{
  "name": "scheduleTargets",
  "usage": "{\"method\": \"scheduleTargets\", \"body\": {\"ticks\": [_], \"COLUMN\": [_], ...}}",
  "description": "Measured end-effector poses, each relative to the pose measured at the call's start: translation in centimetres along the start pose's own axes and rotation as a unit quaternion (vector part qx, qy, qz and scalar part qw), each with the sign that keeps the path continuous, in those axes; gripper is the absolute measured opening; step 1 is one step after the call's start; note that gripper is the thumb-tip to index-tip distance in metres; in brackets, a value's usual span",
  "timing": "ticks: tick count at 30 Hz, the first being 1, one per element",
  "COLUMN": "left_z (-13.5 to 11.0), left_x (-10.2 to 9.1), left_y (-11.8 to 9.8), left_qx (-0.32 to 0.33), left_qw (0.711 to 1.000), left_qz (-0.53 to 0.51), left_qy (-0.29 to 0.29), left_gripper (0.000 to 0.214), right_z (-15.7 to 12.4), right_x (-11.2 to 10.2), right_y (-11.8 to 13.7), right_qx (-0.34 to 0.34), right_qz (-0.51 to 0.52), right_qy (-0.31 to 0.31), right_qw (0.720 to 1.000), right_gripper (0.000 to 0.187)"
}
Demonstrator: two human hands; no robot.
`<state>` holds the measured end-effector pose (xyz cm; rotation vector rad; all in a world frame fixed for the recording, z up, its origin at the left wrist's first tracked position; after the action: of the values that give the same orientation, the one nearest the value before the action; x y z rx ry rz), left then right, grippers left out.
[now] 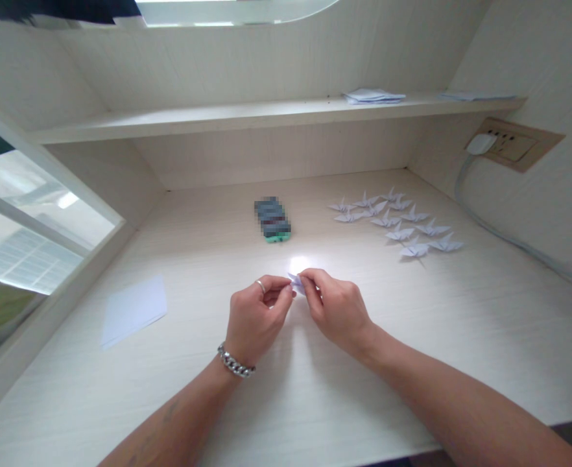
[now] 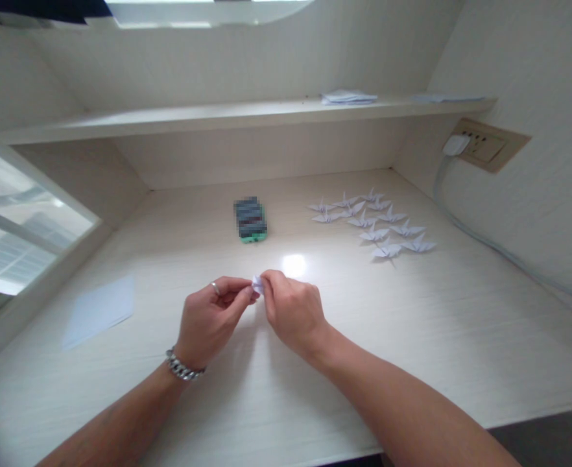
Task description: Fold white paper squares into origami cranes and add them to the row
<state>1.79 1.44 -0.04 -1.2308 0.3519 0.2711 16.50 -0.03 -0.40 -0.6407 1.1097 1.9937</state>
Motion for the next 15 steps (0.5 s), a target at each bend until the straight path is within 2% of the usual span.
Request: {"method": "scheduleTargets", "body": {"ticks": [10,15], "left_z": [-0.03,-0.03], "left_x": [0.59,0.68], "left_y": [0.63,0.53], "left_qx": [-0.025,-0.022], "left_qw": [0.993,0.992], "left_qz": [-0.111,-0.105], "left_qy": [0.041,0.063], "left_gripper": [0.021,0.018], "right_z": [0.16,0.13], "right_x": [-0.7,-0.87], "right_y": [-0.03,-0.02], "right_qx": [-0.027,-0.042], "right_qz": [0.026,0.031], "right_qy": [-0.051,-0.068], "right_qw": [0.998,0.996], "right_gripper": [0.02,0.019]}}
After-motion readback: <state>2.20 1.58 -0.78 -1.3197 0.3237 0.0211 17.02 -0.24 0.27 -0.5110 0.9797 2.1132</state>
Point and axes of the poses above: each hand's wrist, its own z-axis towards the middle knuckle, its own x-axis out of the palm, y = z × x, the point moved 3 cm from there along z, towards the middle knuckle, and after that the axes turned 1 degree about x, right-handed, at the moved point
